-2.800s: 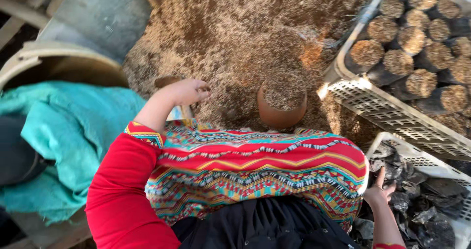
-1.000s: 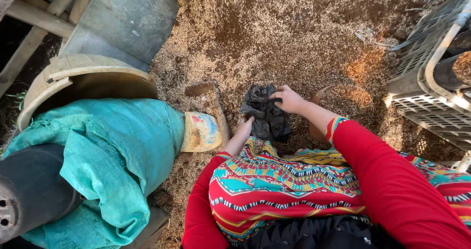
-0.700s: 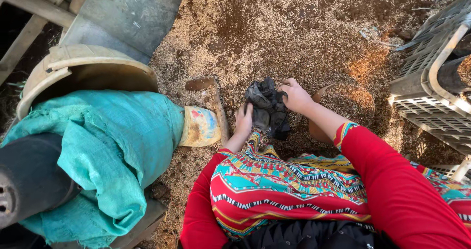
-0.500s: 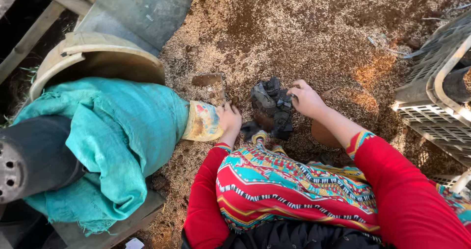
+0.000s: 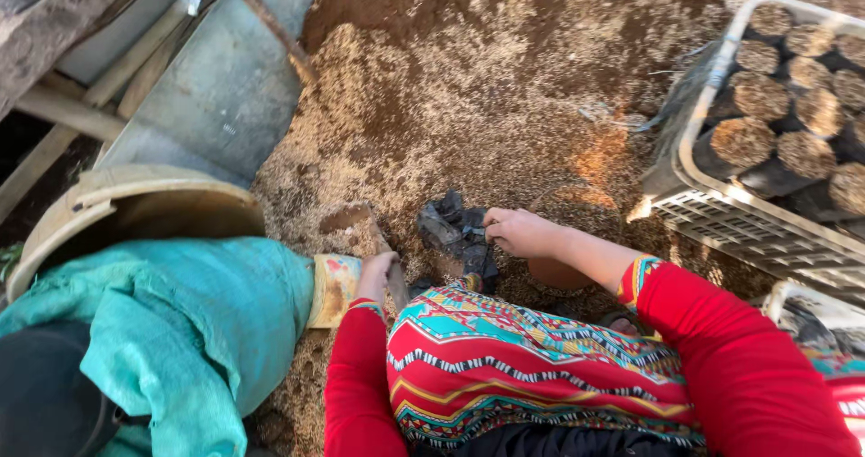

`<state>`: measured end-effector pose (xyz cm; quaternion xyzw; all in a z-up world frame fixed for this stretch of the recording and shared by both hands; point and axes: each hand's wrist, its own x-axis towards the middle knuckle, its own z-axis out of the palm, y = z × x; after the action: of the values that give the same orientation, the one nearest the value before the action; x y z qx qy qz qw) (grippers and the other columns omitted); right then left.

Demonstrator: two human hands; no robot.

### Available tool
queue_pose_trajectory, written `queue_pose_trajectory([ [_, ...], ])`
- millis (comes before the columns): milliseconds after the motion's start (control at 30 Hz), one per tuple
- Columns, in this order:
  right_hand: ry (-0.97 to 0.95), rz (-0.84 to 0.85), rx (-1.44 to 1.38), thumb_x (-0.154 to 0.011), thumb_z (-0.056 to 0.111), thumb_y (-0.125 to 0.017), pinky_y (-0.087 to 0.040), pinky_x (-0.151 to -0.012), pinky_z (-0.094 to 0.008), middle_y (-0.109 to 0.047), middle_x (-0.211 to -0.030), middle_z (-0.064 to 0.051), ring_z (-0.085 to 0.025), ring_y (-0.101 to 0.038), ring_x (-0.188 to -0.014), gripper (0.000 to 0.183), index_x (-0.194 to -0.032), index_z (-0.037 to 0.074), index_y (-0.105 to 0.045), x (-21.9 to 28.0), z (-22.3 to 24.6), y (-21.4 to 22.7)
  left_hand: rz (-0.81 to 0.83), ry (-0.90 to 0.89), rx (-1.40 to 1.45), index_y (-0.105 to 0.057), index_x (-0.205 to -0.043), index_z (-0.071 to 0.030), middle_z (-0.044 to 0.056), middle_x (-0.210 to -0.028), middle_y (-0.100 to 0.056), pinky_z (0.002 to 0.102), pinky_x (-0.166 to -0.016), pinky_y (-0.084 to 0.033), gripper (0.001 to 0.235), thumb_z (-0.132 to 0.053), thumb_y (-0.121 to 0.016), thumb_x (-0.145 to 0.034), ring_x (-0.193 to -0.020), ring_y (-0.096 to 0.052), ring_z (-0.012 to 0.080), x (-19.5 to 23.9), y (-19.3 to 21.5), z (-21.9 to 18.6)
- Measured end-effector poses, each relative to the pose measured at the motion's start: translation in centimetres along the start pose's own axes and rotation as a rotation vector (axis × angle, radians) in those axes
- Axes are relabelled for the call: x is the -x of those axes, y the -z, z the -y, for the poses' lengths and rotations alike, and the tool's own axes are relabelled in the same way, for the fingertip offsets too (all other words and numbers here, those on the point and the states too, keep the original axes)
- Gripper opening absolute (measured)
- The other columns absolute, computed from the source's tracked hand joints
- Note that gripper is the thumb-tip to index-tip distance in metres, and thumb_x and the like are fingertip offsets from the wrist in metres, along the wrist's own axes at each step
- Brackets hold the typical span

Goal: The person fills small black nursery bags with a soil and sawdust mixture using their hands and a hoe. They pack the material into the bags and place them into a white crate.

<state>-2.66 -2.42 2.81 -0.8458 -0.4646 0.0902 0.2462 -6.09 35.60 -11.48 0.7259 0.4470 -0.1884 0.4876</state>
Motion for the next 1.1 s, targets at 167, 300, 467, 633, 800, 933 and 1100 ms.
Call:
queue_pose_trajectory([
  [167, -0.052, 0.176, 0.121, -0.082, 0.014, -0.071, -0.055, -0.086, -0.045, -0.063, -0.119, -0.006, -0.027, -0.066, -0.109, 0.020, -0.102, 0.011, -0.073, 0.0, 3.6, 5.5, 0.579, -0.134, 0.767, -0.065, -0.117, -0.003, 0.009, -0.102, -0.071, 0.036, -0.083, -0.056, 0.035, -0.008, -0.076, -0.084, -0.091, -0.068, 0.0231, 2.1, 2.1, -3.6],
  [300, -0.172, 0.188, 0.125, -0.093, 0.027, -0.068, -0.055, -0.102, -0.041, -0.067, -0.123, -0.009, -0.024, -0.067, -0.114, 0.032, -0.122, 0.013, -0.069, -0.8, 8.3, 11.0, 0.712, -0.307, 0.734, -0.053, -0.135, -0.001, 0.010, -0.119, -0.064, 0.043, -0.099, -0.050, 0.053, -0.010, -0.074, -0.088, -0.111, -0.061, 0.0270, 10.0, 2.3, -7.9],
  [467, -0.513, 0.126, -0.402, -0.098, 0.045, -0.062, -0.050, -0.107, -0.042, -0.054, -0.143, -0.025, -0.029, -0.057, -0.128, 0.078, -0.154, 0.001, -0.029, -1.0, 14.7, 17.3, 0.798, -0.589, 0.536, -0.052, -0.141, -0.009, 0.005, -0.127, -0.064, 0.043, -0.103, -0.046, 0.061, -0.020, -0.075, -0.086, -0.122, -0.058, 0.0221, 24.2, 2.0, -16.8],
  [633, -0.516, -0.301, -0.548, -0.087, 0.020, -0.070, -0.059, -0.086, -0.038, -0.067, -0.118, -0.022, -0.029, -0.071, -0.101, 0.067, -0.141, -0.001, -0.037, 1.4, 19.5, 19.4, 0.767, -0.787, 0.376, -0.059, -0.136, -0.005, 0.009, -0.127, -0.067, 0.044, -0.104, -0.047, 0.057, -0.026, -0.078, -0.087, -0.121, -0.061, 0.0234, 35.0, -1.7, -23.0],
  [800, -0.758, -0.497, -0.297, -0.086, 0.014, -0.071, -0.062, -0.069, -0.034, -0.069, -0.105, -0.017, -0.026, -0.073, -0.086, 0.049, -0.128, -0.001, -0.051, 5.5, 17.0, 22.7, 0.569, -1.134, 0.072, -0.065, -0.133, -0.004, 0.013, -0.127, -0.073, 0.037, -0.107, -0.048, 0.053, -0.042, -0.063, -0.098, -0.123, -0.066, 0.0255, 35.3, -7.1, -26.0],
  [933, -0.898, -0.426, -0.168, -0.083, 0.016, -0.080, -0.057, -0.083, -0.039, -0.069, -0.107, -0.020, -0.031, -0.071, -0.097, 0.051, -0.126, -0.004, -0.061, 9.2, 10.3, 26.0, 0.181, -1.282, -0.541, -0.063, -0.135, -0.009, 0.026, -0.137, -0.054, 0.045, -0.107, -0.043, 0.059, -0.047, -0.068, -0.090, -0.127, -0.053, 0.0409, 28.2, -12.1, -25.8],
  [1100, -1.107, -0.430, -0.271, -0.084, 0.023, -0.086, -0.057, -0.091, -0.042, -0.066, -0.119, -0.021, -0.033, -0.068, -0.106, 0.067, -0.136, -0.005, -0.054, 10.6, 0.6, 25.1, 0.122, -1.125, -0.965, -0.058, -0.141, -0.012, 0.029, -0.143, -0.051, 0.048, -0.113, -0.039, 0.068, -0.052, -0.069, -0.086, -0.134, -0.047, 0.0442, 14.4, -18.2, -24.0],
])
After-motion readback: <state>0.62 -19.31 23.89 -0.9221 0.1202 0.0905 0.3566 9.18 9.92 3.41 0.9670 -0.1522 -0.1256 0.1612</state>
